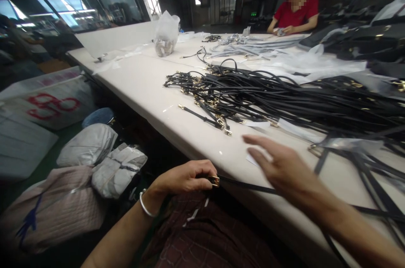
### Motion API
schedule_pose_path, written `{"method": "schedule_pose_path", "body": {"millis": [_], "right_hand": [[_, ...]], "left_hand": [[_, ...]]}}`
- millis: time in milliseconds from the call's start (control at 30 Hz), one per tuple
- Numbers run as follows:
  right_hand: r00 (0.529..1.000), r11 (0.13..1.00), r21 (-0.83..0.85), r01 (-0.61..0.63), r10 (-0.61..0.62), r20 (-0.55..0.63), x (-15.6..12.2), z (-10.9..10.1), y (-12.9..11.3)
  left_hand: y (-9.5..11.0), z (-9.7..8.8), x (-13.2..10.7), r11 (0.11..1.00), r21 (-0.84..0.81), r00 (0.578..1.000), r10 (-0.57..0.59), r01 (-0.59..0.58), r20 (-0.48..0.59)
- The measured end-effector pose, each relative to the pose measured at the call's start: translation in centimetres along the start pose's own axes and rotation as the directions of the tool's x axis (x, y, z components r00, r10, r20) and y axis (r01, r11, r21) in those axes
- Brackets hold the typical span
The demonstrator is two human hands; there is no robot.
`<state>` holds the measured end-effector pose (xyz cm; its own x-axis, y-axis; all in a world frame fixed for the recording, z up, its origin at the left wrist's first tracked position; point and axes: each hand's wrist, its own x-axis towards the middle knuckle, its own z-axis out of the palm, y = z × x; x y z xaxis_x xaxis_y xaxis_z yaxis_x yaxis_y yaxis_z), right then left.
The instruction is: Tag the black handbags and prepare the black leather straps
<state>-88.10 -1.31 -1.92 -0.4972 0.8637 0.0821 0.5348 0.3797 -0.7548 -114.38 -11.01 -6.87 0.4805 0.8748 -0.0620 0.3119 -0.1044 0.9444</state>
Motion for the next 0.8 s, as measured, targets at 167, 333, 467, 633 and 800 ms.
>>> {"method": "schedule_pose_path", "body": {"millis": [167, 333, 467, 633, 800], "right_hand": [[0.921, 0.981, 0.183, -0.059, -0.017, 0.39, 0.9, 9.0, -3.0], [0.876, 0.942, 0.197, -0.272, 0.158, 0.456, 1.7, 6.8, -1.5], [0.854, 0.874, 0.208, -0.438, 0.333, 0.399, 0.8, 3.6, 1.0], [0.828, 0.831, 0.288, -0.476, 0.313, 0.466, -0.8, 2.6, 2.8], [0.744, 0.777, 0.285, -0.561, 0.322, 0.585, -1.7, 2.1, 2.7]], "left_hand": [[0.9, 0.7, -0.6, 0.993, -0.089, 0.988, 0.068, -0.081, -0.14], [0.0, 0.6, -1.2, 0.965, -0.26, 0.94, -0.062, -0.029, -0.336], [-1.0, 0.8, -1.0, 0.904, -0.424, 0.897, -0.15, -0.046, -0.416], [-0.8, 1.3, -0.7, 0.83, -0.542, 0.904, -0.123, -0.131, -0.409], [-0.2, 1.9, -0.3, 0.711, -0.683, 0.921, -0.136, -0.166, -0.365]]}}
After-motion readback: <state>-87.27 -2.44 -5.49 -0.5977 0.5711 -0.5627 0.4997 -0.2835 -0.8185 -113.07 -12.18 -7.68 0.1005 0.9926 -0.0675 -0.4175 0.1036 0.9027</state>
